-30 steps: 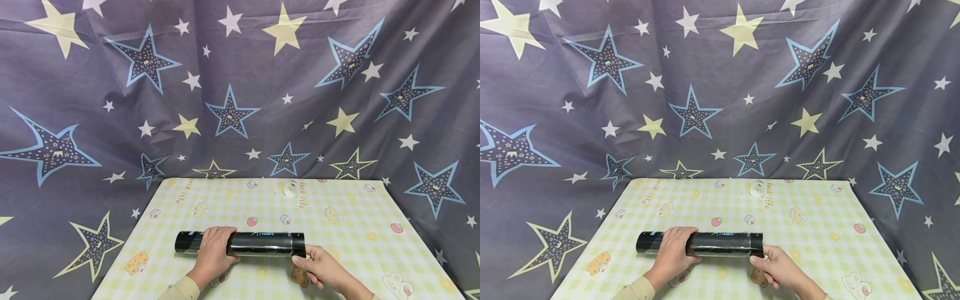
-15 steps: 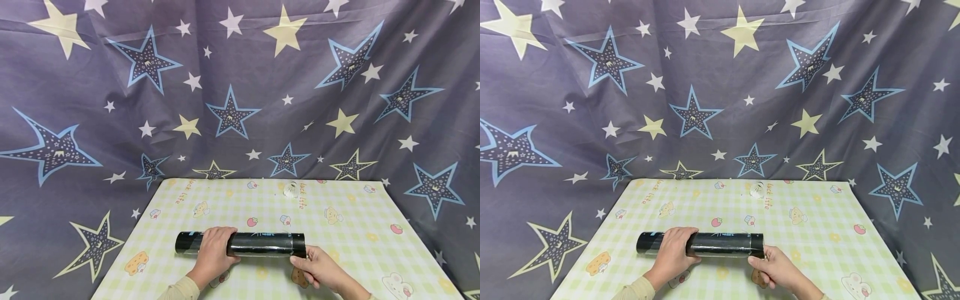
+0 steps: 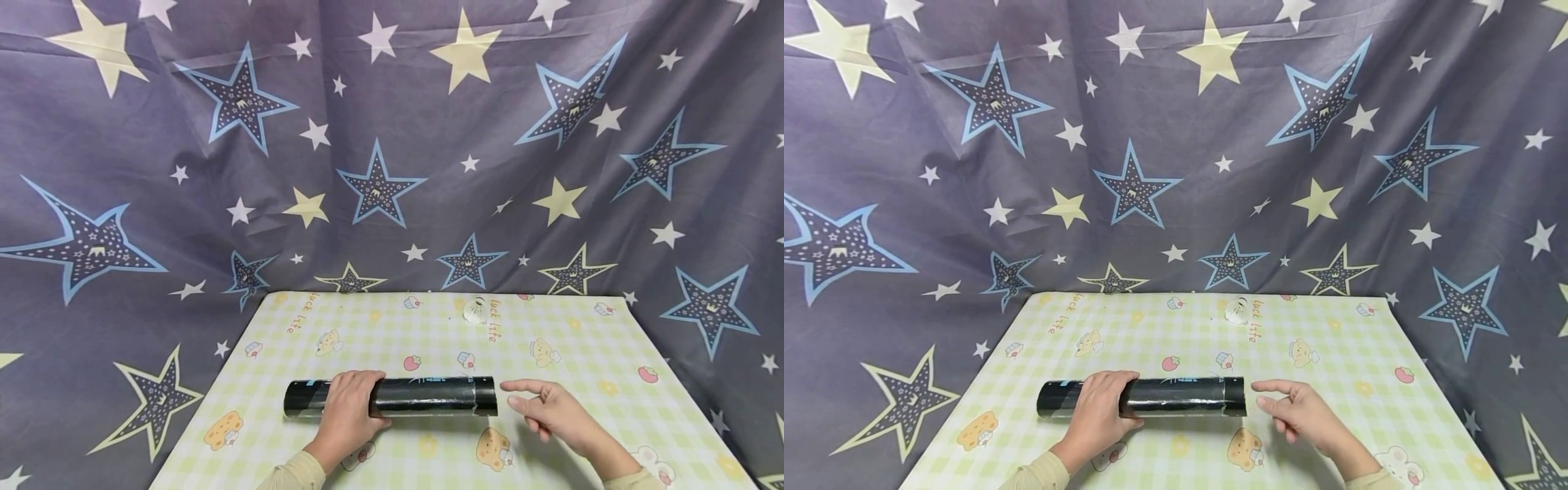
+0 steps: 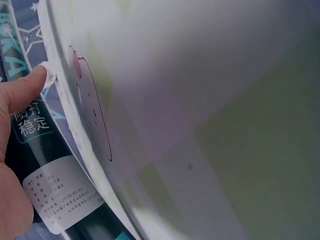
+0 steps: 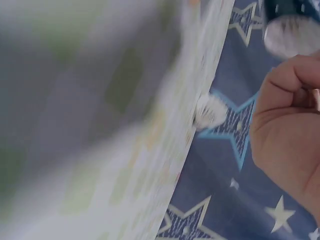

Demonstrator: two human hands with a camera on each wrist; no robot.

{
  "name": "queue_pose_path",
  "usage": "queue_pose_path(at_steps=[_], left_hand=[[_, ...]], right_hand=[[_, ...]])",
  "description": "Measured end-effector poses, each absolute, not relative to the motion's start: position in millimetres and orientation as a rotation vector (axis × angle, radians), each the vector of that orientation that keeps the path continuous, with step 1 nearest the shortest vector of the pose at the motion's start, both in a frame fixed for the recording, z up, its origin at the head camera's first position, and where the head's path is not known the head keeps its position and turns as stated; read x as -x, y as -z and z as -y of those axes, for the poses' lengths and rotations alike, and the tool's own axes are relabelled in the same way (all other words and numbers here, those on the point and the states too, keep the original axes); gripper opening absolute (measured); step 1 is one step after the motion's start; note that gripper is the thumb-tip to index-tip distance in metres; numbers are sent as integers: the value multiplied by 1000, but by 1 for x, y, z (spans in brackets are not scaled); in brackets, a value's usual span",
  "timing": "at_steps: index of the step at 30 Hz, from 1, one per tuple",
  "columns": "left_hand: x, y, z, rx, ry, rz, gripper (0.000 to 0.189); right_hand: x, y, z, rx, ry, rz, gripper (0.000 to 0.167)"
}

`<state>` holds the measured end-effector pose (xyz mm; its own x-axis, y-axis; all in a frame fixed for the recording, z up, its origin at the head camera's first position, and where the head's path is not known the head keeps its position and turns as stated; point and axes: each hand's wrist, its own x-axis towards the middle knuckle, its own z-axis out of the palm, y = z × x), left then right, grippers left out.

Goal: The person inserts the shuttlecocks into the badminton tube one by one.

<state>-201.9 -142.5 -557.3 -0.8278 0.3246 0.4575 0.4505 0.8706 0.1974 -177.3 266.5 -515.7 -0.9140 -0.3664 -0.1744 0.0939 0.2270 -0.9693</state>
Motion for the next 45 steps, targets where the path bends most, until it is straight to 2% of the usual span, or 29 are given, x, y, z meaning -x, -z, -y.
queue_pose_path(at_steps=[11, 15, 21, 26, 30, 45], left_hand=[[204, 564, 144, 597, 366, 2629, 89], [204, 565, 144, 612, 359, 2663, 89], [206, 566, 144, 636, 323, 2719, 88], [207, 565, 145, 647, 310, 2762, 88], [208, 563, 144, 651, 287, 2801, 88], [209, 562, 145, 671, 223, 2822, 88]], right_hand=[[229, 519, -289, -32, 1628, -2491, 52], [250, 521, -285, -3, 1491, -2608, 48], [285, 520, -270, 190, 1172, -2862, 46], [310, 520, -256, 309, 930, -2989, 49], [325, 522, -250, 316, 836, -2974, 54], [357, 529, -226, 298, 645, -2945, 57]])
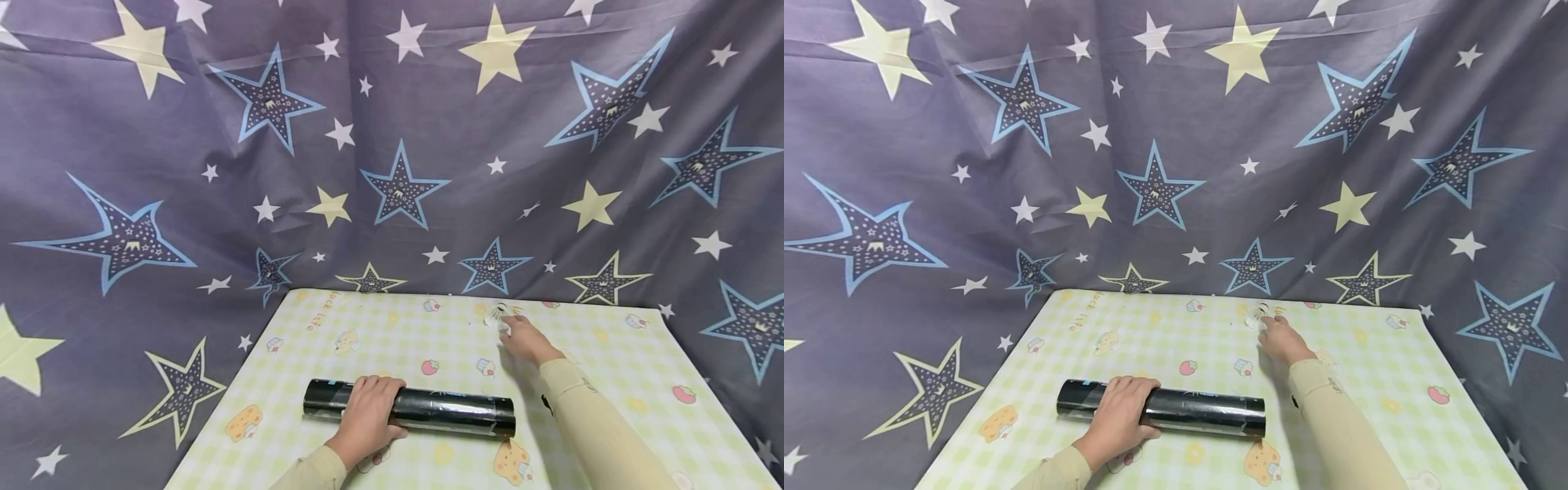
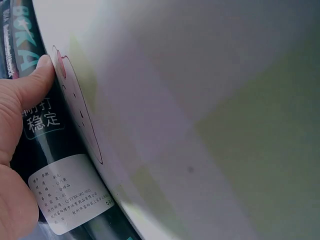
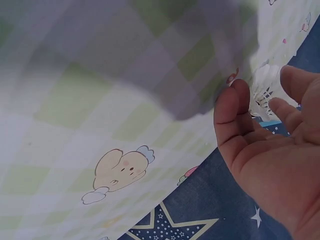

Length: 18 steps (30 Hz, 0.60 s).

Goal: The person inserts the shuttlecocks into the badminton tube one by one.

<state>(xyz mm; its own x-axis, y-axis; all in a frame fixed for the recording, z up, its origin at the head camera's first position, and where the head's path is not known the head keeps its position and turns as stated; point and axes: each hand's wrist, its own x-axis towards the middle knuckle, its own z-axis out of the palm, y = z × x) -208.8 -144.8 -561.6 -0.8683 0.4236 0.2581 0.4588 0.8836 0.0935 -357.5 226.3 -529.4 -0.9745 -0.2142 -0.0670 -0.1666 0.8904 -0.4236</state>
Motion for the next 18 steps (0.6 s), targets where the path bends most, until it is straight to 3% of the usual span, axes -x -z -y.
queue_pose_path(at_steps=[18], left_hand=[[208, 563, 146, 687, 225, 2785, 87]], right_hand=[[355, 529, -227, 232, 653, -2965, 60]])
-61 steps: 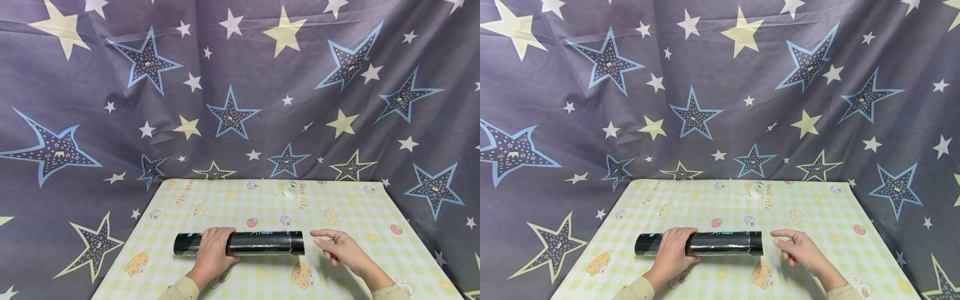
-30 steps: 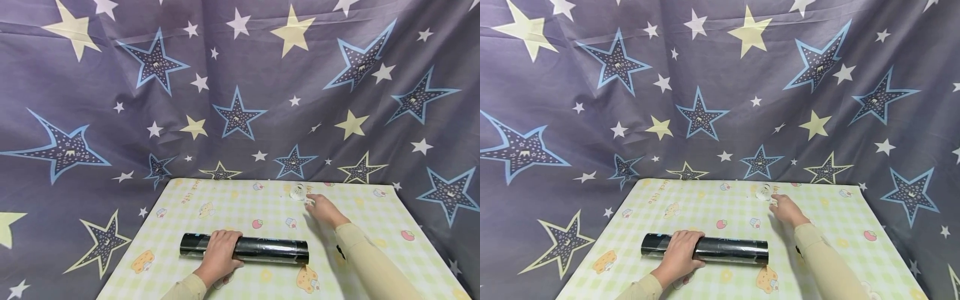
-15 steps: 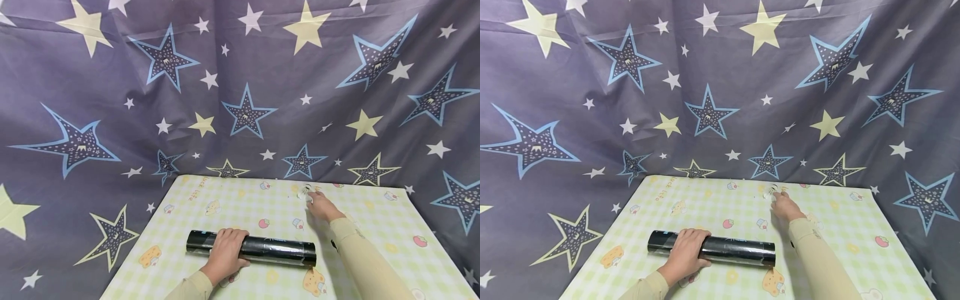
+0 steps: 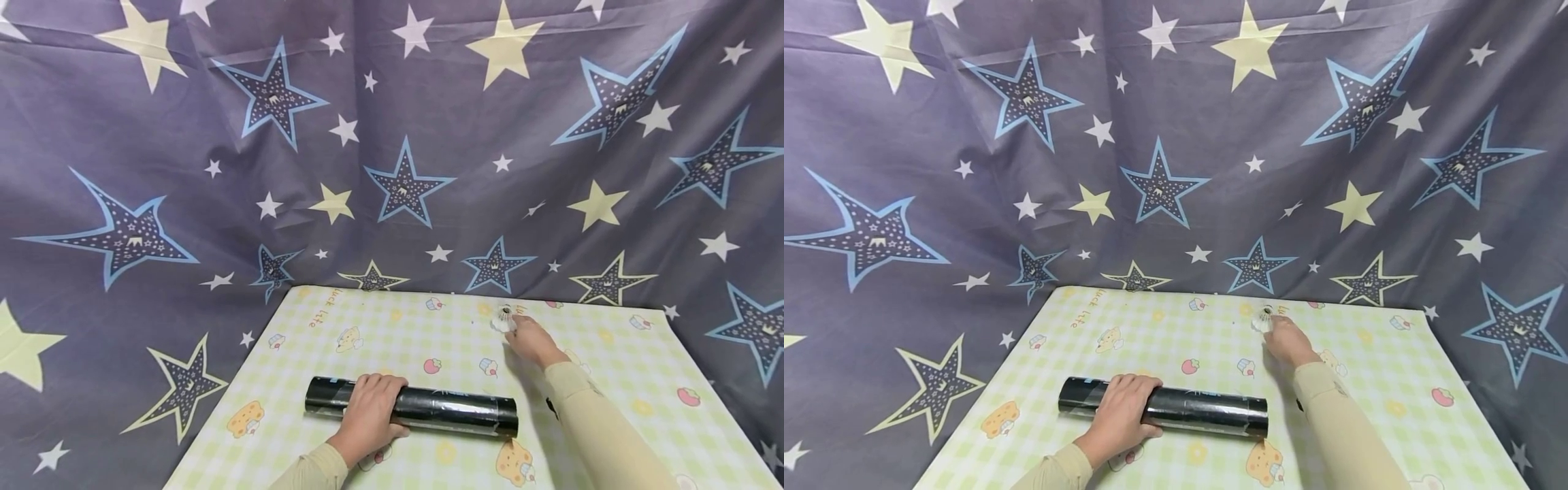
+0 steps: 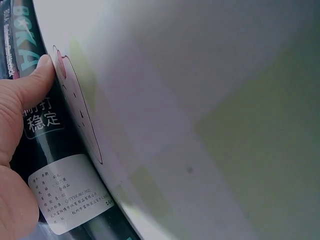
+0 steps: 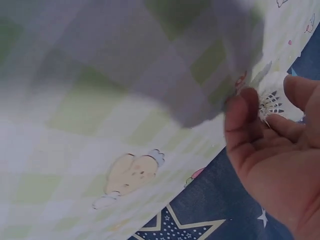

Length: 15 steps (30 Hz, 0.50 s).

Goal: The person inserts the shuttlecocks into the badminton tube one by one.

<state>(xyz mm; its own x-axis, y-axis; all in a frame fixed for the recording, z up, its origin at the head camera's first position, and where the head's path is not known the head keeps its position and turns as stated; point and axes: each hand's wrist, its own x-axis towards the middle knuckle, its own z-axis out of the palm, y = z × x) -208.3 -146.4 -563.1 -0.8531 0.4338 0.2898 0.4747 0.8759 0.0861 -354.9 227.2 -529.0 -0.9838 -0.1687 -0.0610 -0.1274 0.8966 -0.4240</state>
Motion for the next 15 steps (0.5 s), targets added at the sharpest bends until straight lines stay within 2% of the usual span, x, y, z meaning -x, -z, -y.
queue_pose_path(at_steps=[4, 11, 15], left_hand=[[208, 563, 145, 683, 213, 2785, 87], [208, 564, 144, 675, 209, 2787, 88], [209, 563, 144, 671, 211, 2787, 88]], right_hand=[[345, 533, -237, 187, 799, -3035, 53], [311, 534, -266, 88, 990, -3147, 25], [283, 530, -288, -16, 1087, -3077, 25]])
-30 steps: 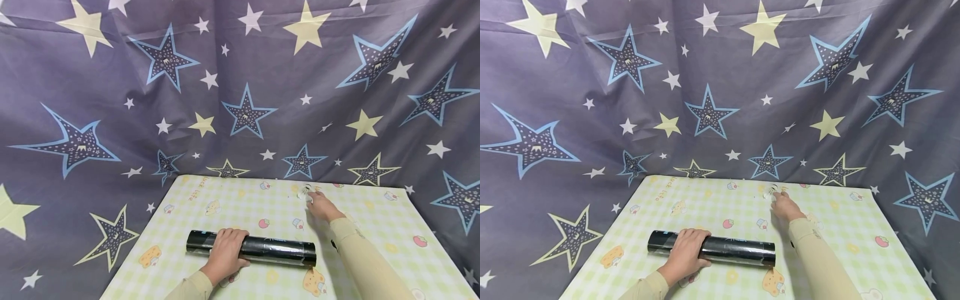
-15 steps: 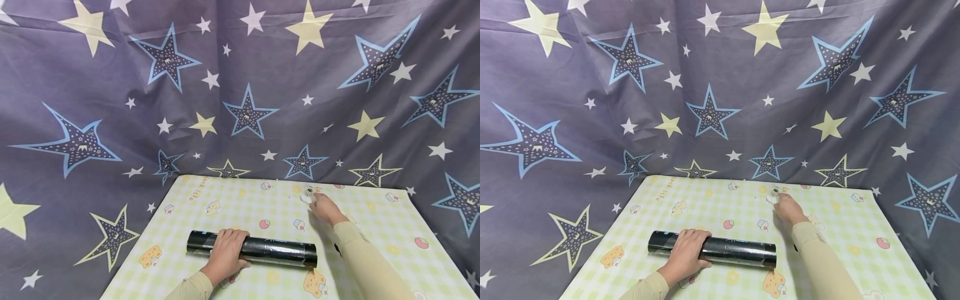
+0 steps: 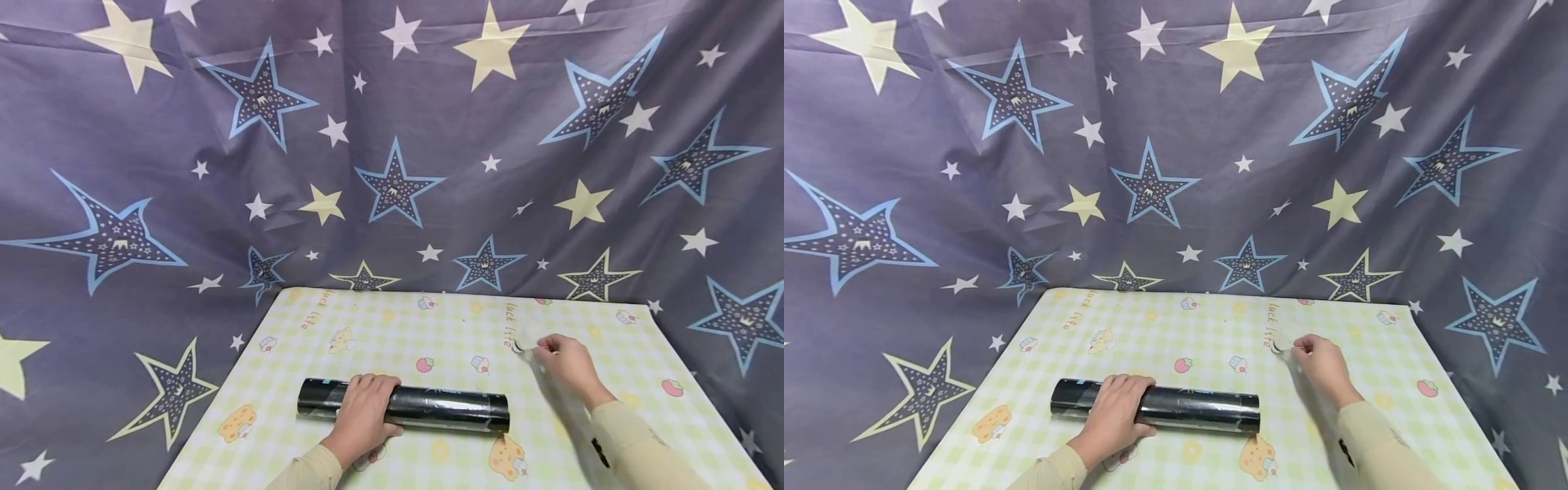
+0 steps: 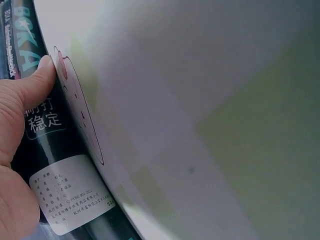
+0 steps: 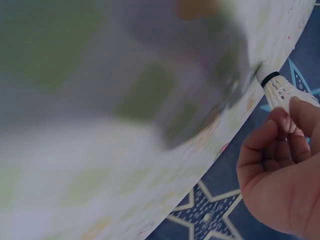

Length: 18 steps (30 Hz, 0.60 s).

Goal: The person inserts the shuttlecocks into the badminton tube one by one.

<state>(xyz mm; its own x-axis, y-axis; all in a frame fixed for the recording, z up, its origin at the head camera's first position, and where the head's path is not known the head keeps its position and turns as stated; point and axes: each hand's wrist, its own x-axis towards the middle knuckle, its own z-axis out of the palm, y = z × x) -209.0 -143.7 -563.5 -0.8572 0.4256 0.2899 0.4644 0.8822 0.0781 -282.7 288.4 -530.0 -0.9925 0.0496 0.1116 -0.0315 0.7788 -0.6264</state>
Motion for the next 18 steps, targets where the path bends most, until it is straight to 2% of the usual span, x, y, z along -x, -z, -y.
queue_pose_path(at_steps=[9, 13, 18], left_hand=[[209, 564, 142, 680, 224, 2791, 89], [211, 565, 143, 679, 224, 2789, 89], [211, 567, 143, 686, 226, 2775, 89]], right_hand=[[219, 531, -330, 422, -1717, 2790, 40], [199, 539, -334, 477, -1949, 2754, 41], [189, 542, -328, 456, -2020, 2749, 51]])
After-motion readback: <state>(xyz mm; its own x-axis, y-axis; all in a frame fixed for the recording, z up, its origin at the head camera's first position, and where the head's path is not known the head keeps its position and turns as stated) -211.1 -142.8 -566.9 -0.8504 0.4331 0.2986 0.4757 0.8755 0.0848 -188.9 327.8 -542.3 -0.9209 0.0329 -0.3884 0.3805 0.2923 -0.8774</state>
